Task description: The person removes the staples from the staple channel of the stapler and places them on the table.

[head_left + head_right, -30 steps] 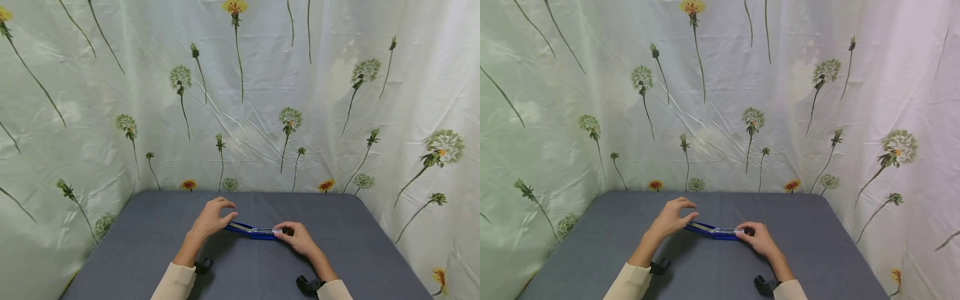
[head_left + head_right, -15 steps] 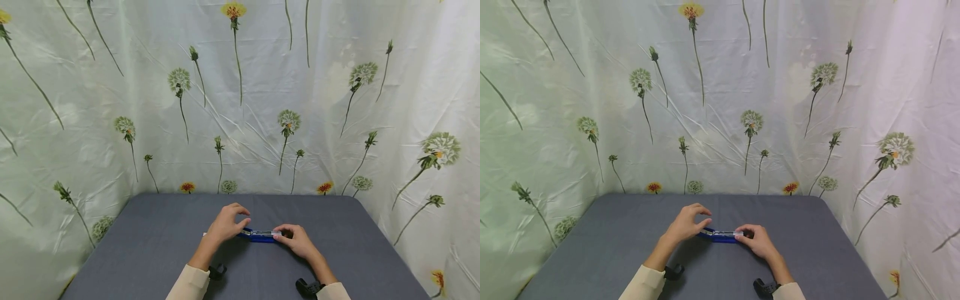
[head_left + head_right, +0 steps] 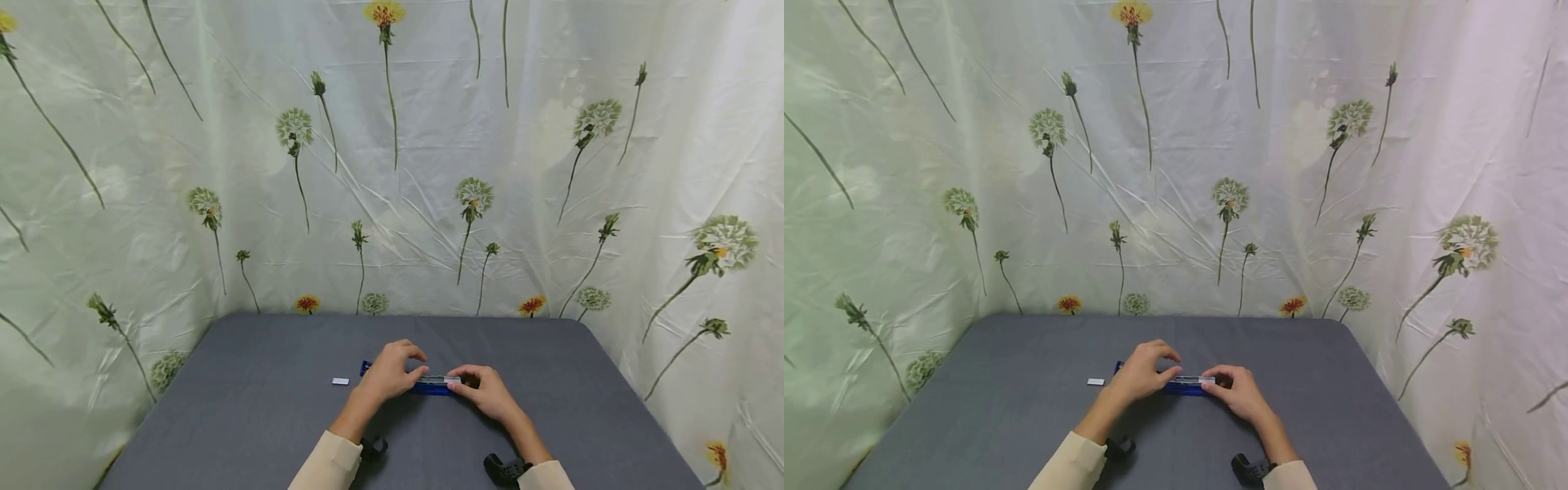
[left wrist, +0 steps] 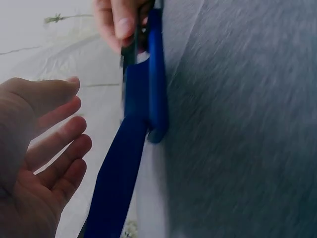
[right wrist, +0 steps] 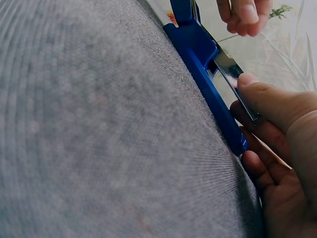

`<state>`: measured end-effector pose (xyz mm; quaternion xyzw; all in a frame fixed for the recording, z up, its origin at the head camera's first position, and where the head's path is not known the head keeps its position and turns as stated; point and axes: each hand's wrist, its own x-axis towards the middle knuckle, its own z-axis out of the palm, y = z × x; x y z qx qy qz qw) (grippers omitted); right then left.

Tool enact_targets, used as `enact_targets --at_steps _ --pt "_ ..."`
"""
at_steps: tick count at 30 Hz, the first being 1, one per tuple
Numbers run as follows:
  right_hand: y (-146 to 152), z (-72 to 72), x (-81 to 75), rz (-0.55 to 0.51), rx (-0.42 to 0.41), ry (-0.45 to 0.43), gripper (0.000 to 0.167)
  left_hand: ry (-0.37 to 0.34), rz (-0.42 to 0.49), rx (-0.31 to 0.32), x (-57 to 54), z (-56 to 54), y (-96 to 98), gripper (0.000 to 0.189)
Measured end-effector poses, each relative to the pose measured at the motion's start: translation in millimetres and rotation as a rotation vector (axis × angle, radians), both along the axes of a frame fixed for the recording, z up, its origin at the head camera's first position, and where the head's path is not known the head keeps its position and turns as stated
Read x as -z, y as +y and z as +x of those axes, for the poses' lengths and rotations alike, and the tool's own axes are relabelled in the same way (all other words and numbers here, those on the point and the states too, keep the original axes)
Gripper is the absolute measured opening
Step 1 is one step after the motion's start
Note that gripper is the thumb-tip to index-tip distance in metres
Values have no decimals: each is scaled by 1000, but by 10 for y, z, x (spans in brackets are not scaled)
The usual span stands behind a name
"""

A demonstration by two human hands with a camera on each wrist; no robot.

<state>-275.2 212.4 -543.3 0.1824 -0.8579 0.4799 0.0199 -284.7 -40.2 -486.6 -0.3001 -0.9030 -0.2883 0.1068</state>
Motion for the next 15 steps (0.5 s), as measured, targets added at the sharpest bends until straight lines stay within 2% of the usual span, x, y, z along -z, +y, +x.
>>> enact_targets --at_steps 7,15 --pt "17 5 -3 -3 -20 -6 23 -29 -39 -8 100 4 170 17" --pt "5 17 -26 -24 -17 -27 23 -30 -67 -12 167 5 294 9"
